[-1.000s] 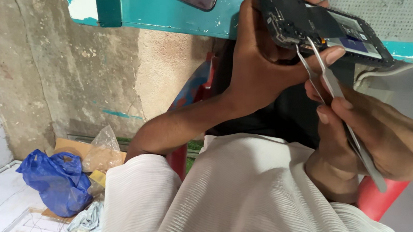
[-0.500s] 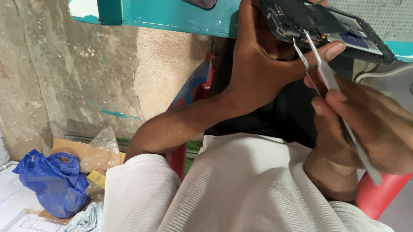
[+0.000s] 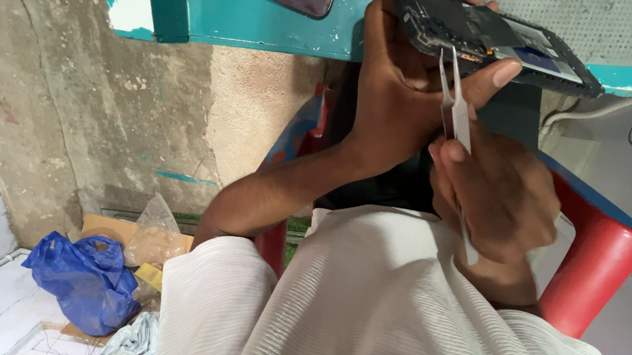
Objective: The person disassembles a smartphone by removing the back cover and using a white plastic spudger to pry off a metal shielding plate. They carefully lift the plate to expose the internal components, including the battery and circuit board, while holding the device with their left hand.
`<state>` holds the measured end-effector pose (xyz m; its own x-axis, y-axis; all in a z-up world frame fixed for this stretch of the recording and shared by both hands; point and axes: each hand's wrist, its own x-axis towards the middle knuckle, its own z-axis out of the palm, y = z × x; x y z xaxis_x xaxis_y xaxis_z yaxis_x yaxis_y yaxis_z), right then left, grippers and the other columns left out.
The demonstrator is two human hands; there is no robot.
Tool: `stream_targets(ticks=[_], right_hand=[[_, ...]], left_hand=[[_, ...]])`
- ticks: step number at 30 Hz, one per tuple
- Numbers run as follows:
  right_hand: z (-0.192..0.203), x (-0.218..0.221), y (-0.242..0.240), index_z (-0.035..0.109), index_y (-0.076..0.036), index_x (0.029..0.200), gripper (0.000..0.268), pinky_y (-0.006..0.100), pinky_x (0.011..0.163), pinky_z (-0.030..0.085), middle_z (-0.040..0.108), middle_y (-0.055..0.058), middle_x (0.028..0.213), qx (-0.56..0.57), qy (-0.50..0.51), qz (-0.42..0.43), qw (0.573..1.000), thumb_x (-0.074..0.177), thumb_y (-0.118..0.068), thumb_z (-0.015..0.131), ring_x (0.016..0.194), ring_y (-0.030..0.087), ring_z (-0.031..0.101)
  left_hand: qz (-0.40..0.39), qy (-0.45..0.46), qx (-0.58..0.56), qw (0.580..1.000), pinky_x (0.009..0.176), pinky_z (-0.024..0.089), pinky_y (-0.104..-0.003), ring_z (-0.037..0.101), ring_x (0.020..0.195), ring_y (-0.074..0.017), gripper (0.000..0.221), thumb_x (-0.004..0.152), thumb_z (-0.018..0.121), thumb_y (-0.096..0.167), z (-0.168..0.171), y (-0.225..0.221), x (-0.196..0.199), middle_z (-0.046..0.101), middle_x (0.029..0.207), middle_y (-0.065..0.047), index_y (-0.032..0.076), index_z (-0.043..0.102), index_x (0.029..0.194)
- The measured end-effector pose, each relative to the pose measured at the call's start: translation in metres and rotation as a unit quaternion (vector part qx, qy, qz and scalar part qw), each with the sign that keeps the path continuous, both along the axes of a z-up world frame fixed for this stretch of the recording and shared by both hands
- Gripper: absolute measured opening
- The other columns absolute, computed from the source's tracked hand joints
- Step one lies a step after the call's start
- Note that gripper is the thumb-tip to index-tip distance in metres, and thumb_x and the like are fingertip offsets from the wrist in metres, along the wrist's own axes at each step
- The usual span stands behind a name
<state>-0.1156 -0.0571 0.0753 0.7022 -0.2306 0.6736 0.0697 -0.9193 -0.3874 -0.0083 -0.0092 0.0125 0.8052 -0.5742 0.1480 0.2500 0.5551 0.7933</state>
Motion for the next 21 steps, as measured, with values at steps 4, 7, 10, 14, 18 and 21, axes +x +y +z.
stream_targets(ticks=[4,7,10,14,18,21], right_hand=[[-0.01,0.003,-0.002,0.067,0.004,0.111,0.019,0.042,0.072,0.063,0.074,0.026,0.107,-0.021,-0.018,0.023,0.999,0.099,0.008,0.081,0.086,0.035,0.073],[-0.013,0.005,-0.003,0.067,0.005,0.107,0.018,0.04,0.066,0.061,0.073,0.027,0.105,-0.036,-0.023,0.028,0.999,0.096,0.009,0.081,0.081,0.034,0.072],[-0.014,0.005,-0.002,0.068,0.005,0.104,0.017,0.04,0.064,0.062,0.073,0.028,0.104,-0.05,-0.01,0.02,0.999,0.093,0.009,0.081,0.079,0.035,0.072],[-0.019,0.011,-0.001,0.072,0.002,0.1,0.016,0.036,0.054,0.055,0.068,0.04,0.106,-0.097,-0.014,-0.056,0.994,0.087,0.007,0.079,0.066,0.031,0.064],[-0.027,0.018,-0.002,0.071,0.001,0.109,0.018,0.038,0.064,0.06,0.072,0.033,0.116,-0.032,-0.05,-0.042,0.997,0.098,0.012,0.08,0.078,0.033,0.073],[-0.035,0.009,-0.006,0.068,0.002,0.11,0.014,0.043,0.07,0.067,0.07,0.031,0.117,0.056,-0.067,-0.004,0.996,0.1,0.006,0.077,0.088,0.038,0.077]], left_hand=[[0.004,0.007,-0.004,1.0,0.098,0.061,-0.026,0.064,0.105,-0.0108,0.054,0.097,0.084,0.0,-0.001,-0.001,-0.001,0.059,0.12,-0.007,0.003,0.042,0.131],[0.005,-0.016,0.002,1.0,0.098,0.057,-0.027,0.063,0.108,-0.0108,0.052,0.098,0.084,-0.001,-0.002,-0.001,0.0,0.058,0.12,-0.006,0.003,0.043,0.129],[-0.001,-0.023,0.005,1.0,0.101,0.056,-0.028,0.061,0.113,-0.0119,0.055,0.096,0.084,-0.001,-0.003,-0.001,0.002,0.057,0.123,-0.006,0.003,0.042,0.132],[0.0,-0.04,-0.026,0.999,0.11,0.058,-0.028,0.06,0.125,-0.0102,0.066,0.092,0.085,0.002,-0.006,0.001,0.003,0.055,0.137,-0.002,0.008,0.037,0.136],[0.01,0.022,-0.033,0.999,0.11,0.058,-0.032,0.059,0.122,-0.015,0.065,0.091,0.086,-0.005,-0.006,0.0,-0.005,0.056,0.132,-0.007,0.003,0.038,0.134],[-0.002,0.052,-0.045,0.998,0.108,0.056,-0.033,0.059,0.123,-0.0173,0.061,0.095,0.083,-0.009,-0.007,-0.004,-0.003,0.056,0.129,-0.009,0.002,0.038,0.134]])
